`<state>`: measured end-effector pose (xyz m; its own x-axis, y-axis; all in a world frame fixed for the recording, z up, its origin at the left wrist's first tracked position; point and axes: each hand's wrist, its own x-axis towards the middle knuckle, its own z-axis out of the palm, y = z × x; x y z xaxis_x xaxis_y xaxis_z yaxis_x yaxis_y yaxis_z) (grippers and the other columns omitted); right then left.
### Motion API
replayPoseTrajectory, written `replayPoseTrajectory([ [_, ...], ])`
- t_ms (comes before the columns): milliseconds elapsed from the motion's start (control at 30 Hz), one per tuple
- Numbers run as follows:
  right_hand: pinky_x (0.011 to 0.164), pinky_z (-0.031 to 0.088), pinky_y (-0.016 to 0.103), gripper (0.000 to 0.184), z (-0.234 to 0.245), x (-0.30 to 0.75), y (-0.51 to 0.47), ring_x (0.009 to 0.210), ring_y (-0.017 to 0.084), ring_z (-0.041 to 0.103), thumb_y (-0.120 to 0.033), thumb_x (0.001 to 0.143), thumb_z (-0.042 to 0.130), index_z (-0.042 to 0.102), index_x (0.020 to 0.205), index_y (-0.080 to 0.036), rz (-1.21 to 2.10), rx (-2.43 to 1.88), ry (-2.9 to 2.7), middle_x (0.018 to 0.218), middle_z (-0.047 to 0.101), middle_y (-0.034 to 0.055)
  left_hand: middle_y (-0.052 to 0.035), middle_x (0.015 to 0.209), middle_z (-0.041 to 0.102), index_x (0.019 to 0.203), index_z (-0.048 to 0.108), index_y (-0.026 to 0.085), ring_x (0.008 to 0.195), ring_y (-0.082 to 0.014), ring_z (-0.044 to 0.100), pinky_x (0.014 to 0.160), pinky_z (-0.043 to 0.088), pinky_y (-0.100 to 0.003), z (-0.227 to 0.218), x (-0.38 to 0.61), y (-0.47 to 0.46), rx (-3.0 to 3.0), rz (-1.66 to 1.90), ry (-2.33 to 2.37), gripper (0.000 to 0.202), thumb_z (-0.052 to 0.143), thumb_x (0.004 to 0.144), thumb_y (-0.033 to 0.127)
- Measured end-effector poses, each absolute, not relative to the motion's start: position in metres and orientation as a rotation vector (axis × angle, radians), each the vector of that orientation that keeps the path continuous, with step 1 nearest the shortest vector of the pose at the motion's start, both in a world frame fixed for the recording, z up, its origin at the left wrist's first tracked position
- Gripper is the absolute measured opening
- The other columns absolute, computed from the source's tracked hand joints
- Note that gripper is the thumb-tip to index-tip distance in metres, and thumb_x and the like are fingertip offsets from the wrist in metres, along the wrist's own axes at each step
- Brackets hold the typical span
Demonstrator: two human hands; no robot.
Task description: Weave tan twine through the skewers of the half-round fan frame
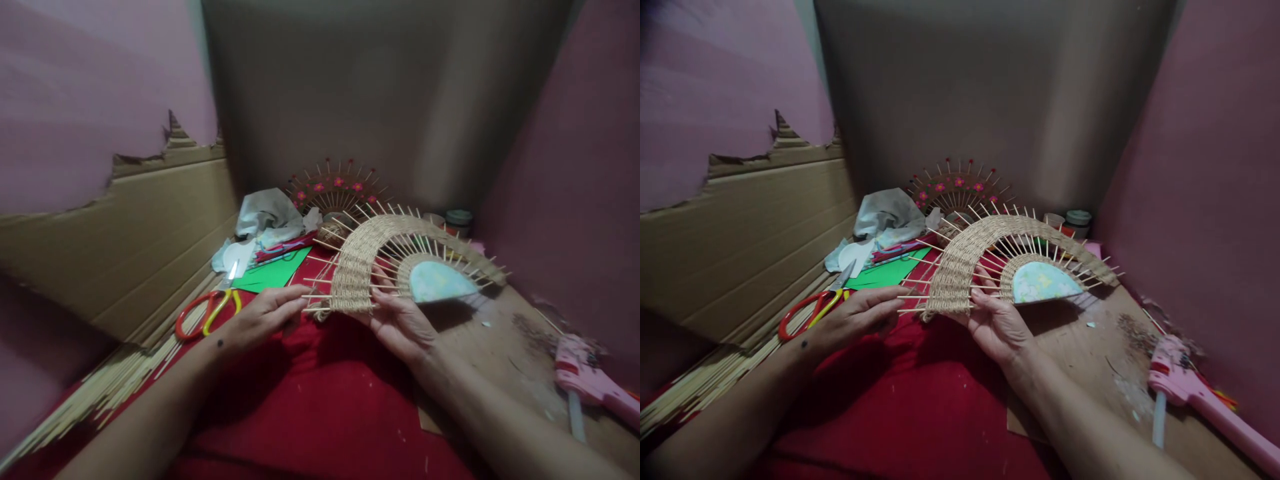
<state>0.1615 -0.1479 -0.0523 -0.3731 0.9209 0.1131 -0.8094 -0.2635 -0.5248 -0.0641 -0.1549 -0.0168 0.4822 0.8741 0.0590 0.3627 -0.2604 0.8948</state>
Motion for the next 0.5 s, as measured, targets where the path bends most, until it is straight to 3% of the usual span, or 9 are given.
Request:
replayPoseTrajectory([
  [133,0.091,0.042,0.050,0.047,-0.054,0.161,-0.147,0.096,0.020,0.061,0.000,0.079,0.042,0.048,0.120,-0.024,1.895,-0.218,-0.658,0.102,0.066,0.0051,0.0048,0.052,0.043,0.102,0.058,0.013,0.046,-0.0073,0.034,0.043,0.027,-0.019,-0.014,-0.066,-0.157,1.732,0.725,1.102,0.034,0.044,0.084,0.038],
  [300,0.087,0.043,0.052,0.043,-0.054,0.159,-0.146,0.091,0.022,0.062,-0.002,0.081,0.041,0.049,0.118,-0.021,1.908,-0.230,-0.705,0.093,0.068,0.0060,0.0052,0.047,0.043,0.083,0.064,0.012,0.042,-0.0066,0.035,0.042,0.028,-0.019,-0.015,-0.067,-0.150,1.798,0.756,1.264,0.035,0.047,0.081,0.043],
  [433,0.085,0.045,0.052,0.045,-0.052,0.154,-0.143,0.084,0.020,0.063,0.000,0.079,0.044,0.050,0.117,-0.022,1.886,-0.258,-0.706,0.089,0.068,0.0045,-0.0021,0.074,0.067,0.087,0.068,0.018,0.065,-0.0130,0.058,0.061,0.042,-0.024,-0.022,-0.070,-0.141,2.156,0.807,1.361,0.028,0.052,0.079,0.039],
  [500,0.084,0.046,0.051,0.048,-0.050,0.149,-0.142,0.078,0.018,0.064,0.001,0.076,0.046,0.049,0.117,-0.024,1.844,-0.299,-0.676,0.086,0.067,0.0022,-0.0045,0.087,0.070,0.090,0.069,0.020,0.075,-0.0164,0.062,0.069,0.044,-0.027,-0.028,-0.071,-0.140,2.333,0.814,1.461,0.027,0.051,0.081,0.037],
])
